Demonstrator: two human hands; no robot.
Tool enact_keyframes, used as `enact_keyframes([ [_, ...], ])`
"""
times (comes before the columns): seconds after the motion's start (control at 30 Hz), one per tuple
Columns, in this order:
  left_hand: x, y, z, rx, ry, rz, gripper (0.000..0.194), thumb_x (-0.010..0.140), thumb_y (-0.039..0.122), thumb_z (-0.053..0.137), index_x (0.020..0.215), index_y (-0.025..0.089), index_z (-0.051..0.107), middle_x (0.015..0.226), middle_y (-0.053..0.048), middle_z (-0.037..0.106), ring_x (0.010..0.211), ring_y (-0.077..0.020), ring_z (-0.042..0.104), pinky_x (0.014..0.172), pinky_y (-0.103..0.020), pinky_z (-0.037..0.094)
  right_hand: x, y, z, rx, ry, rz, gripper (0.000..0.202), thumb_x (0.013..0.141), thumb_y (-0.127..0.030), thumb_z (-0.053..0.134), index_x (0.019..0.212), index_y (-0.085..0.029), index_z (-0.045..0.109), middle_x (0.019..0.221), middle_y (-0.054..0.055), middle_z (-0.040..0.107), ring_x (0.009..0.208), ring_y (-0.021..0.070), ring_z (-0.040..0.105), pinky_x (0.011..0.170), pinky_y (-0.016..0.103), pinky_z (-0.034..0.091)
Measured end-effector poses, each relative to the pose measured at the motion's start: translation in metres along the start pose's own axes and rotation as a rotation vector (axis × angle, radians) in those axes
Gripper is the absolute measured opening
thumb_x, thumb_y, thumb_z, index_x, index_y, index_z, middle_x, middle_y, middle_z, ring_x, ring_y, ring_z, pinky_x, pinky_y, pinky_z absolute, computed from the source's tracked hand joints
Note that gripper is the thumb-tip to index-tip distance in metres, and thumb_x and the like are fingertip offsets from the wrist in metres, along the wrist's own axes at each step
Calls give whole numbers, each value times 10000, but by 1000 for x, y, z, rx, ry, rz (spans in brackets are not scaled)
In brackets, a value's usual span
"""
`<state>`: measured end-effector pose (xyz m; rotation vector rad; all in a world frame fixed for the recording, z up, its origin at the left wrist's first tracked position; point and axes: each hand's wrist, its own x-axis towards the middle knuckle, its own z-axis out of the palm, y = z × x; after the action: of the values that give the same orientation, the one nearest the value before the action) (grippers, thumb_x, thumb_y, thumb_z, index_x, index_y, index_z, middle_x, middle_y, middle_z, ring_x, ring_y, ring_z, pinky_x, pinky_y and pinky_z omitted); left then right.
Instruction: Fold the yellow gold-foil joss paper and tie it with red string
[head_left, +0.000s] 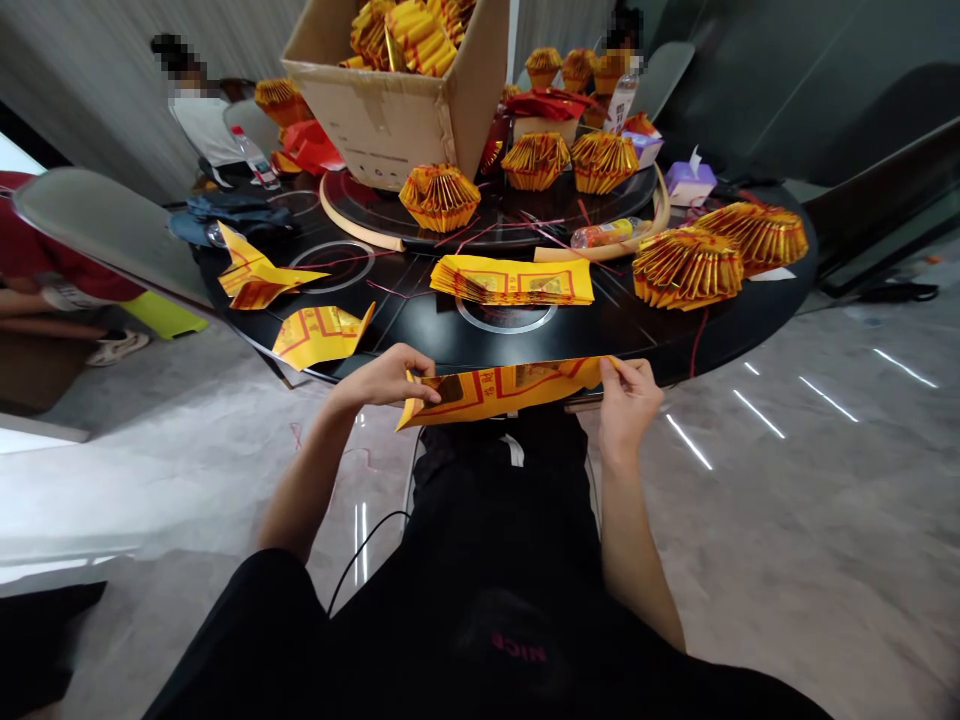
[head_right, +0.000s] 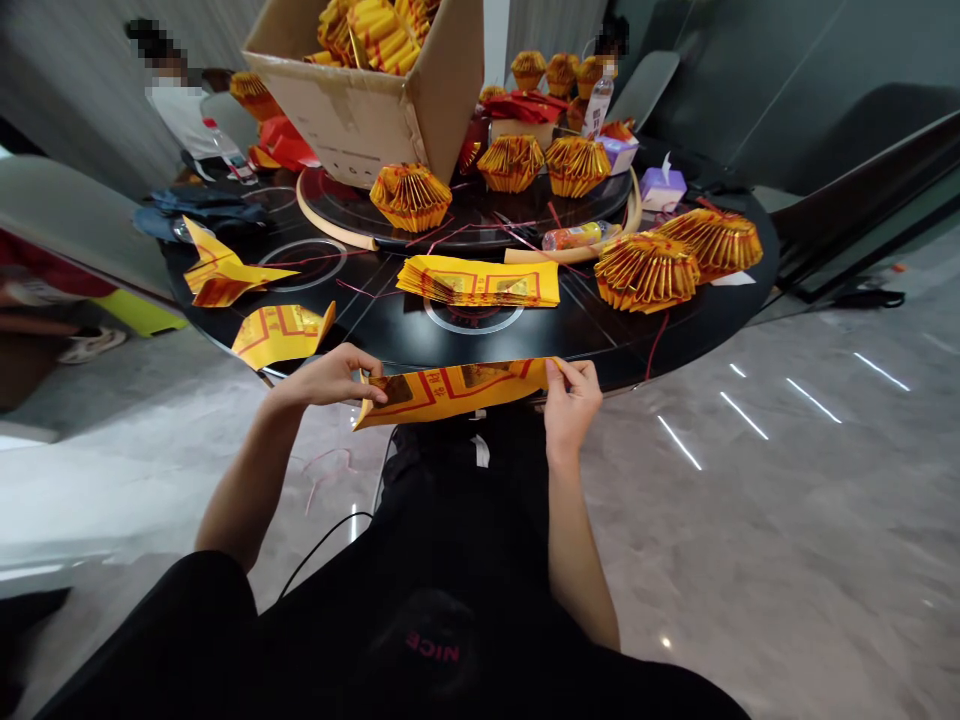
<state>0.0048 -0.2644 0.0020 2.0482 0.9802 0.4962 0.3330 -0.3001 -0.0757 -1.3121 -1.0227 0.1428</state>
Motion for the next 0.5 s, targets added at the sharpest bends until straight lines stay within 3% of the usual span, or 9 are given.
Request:
enact_keyframes([
  [0.07,-7,3,4,205,237,110,322,856,401,754,605,216,671,600,11,657,596,-149,607,639,-287,472,-1,-5,-5,-1,41,-60,470,907,-690,675,839,-251,830,765,22,535,707,178,544,674,346,522],
  [0.17,-12,-3,20,475,797,260,281,963,312,660,694,247,711,741,-30,742,829,-227,740,873,-413,528,-1,-5,-13,-86,151,-215,476,948,-667,624,824,-253,824,810,57,544,753,212,574,713,398,535],
  [0.23,-9,-18,33,559,1000,324,271,994,268,611,756,259,741,789,-48,775,908,-251,773,923,-455,526,1,4,-15,-130,189,-306,486,970,-646,583,774,-260,803,798,71,536,782,240,592,736,434,540],
  [0.27,-6,-28,39,580,1009,347,265,999,257,596,788,262,757,815,-57,793,929,-256,785,926,-456,531,3,12,-15,-132,179,-342,469,976,-624,579,768,-266,799,786,73,542,792,250,601,747,446,543],
  [0.33,2,-49,50,579,894,340,271,1011,274,573,837,263,780,881,-81,823,981,-267,799,931,-444,552,5,30,-12,-108,108,-389,406,979,-566,593,786,-278,805,778,76,594,795,257,622,755,456,551],
  [0.4,9,-69,60,518,755,270,308,1022,328,545,850,258,790,925,-108,837,1006,-276,804,943,-430,576,5,50,-8,-89,-4,-396,357,974,-521,605,794,-288,807,824,83,688,826,269,665,776,471,570],
  [0.5,10,-87,70,380,639,133,330,1015,423,546,882,258,799,984,-130,845,1050,-283,800,975,-401,598,2,72,-3,-109,-122,-354,352,975,-490,582,776,-296,799,943,88,797,959,302,737,885,525,588],
])
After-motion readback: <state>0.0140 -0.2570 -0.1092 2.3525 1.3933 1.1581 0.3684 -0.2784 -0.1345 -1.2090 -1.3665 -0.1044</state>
